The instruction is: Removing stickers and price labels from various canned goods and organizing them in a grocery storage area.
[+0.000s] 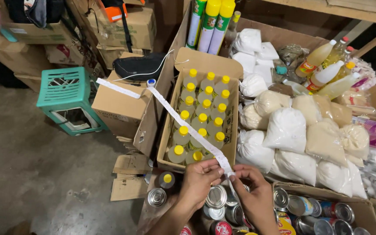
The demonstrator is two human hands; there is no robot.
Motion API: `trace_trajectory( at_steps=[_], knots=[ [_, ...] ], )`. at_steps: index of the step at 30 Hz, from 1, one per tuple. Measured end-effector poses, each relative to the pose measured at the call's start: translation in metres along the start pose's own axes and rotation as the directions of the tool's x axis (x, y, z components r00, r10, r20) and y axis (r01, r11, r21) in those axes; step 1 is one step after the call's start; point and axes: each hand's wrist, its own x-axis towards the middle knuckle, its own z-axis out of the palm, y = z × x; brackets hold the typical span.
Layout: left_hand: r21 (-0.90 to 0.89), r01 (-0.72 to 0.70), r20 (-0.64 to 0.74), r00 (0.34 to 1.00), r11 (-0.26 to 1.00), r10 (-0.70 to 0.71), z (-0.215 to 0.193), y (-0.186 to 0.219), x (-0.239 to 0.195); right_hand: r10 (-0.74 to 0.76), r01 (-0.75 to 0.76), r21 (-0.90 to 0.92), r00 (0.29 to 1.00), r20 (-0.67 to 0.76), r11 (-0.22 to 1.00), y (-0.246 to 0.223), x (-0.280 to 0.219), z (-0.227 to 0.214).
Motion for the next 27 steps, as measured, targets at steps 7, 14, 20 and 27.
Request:
trace_trajectory(
  at_steps=[7, 14, 20, 27],
  knots=[
    [-0.048, 0.049, -0.044, 0.998, 0.998, -0.051, 0.001, 0.003, -0.007, -0.097, 0.092, -0.181, 0.995, -0.016, 0.979, -0.010, 0.001, 0.005],
    [-0.040, 0.036, -0.060, 0.997, 0.999, -0.038, -0.003, -0.006, -0.003, -0.078, 0.071, -0.243, 0.997, -0.020, 0.967, -0.017, 0.004, 0.008],
    [-0.061, 0.034, -0.056, 0.998, 0.998, -0.037, -0.002, -0.005, -0.004, -0.052, 0.044, -0.261, 0.998, -0.024, 0.964, -0.019, 0.004, 0.008],
    [-0.042, 0.058, -0.060, 0.996, 0.997, -0.061, -0.004, -0.005, -0.002, 0.003, -0.013, -0.234, 0.999, -0.046, 0.972, -0.023, 0.004, 0.013]
  ],
)
